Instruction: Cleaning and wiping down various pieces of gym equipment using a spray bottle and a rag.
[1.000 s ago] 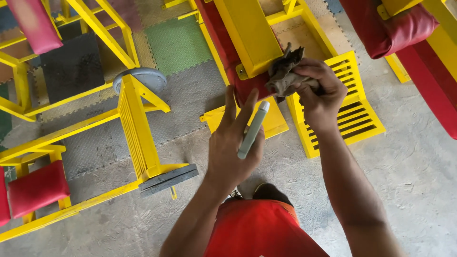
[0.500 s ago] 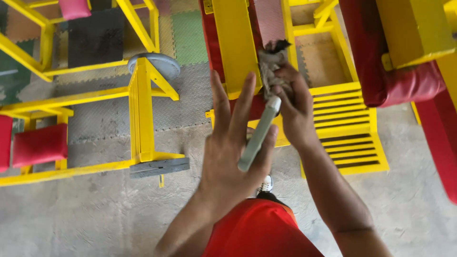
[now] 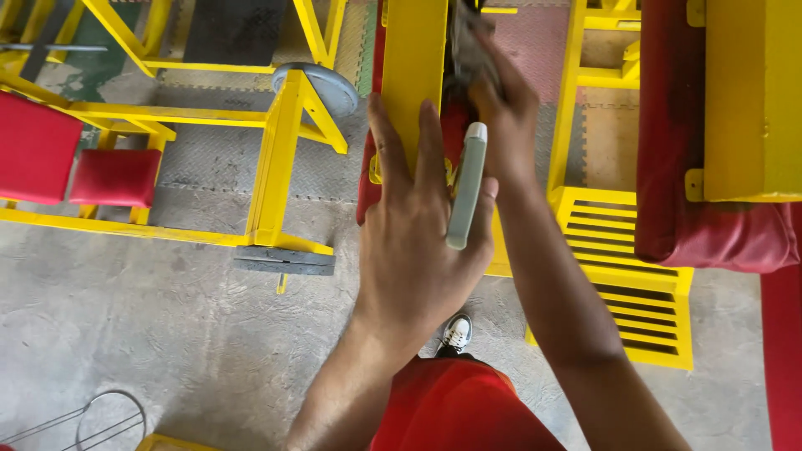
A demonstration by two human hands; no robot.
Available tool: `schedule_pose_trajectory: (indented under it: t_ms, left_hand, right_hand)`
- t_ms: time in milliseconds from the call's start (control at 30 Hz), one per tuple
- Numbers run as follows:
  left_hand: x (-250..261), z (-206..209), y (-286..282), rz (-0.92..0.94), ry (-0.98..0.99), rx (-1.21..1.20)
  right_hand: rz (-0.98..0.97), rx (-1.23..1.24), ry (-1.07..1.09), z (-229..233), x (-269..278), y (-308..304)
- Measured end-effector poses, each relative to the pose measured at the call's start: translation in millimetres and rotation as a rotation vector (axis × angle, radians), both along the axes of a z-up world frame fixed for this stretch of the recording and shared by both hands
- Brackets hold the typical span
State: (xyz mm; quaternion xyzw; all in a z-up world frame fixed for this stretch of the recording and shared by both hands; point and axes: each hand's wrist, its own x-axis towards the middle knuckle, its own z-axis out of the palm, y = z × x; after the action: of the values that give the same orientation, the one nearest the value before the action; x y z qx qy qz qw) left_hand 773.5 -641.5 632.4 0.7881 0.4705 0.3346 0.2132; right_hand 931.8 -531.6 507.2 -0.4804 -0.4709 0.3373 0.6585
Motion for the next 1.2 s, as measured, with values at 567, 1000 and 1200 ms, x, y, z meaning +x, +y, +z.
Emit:
schedule_pose_trajectory:
  t_ms: [567, 1000, 1200]
  left_hand:
    - [43, 43, 30, -0.163, -0.059, -0.163]
    - [43, 0, 104, -0.019, 0.168, 0.275]
    - [42, -9, 108, -0.015, 0.085, 0.316]
  right_hand:
    - [0.206, 0.067, 0.530, -50, 15, 36]
    - [0.400, 0.028, 0.664, -55, 16, 33]
    - [0.058, 0.164, 0.240, -44, 62, 182]
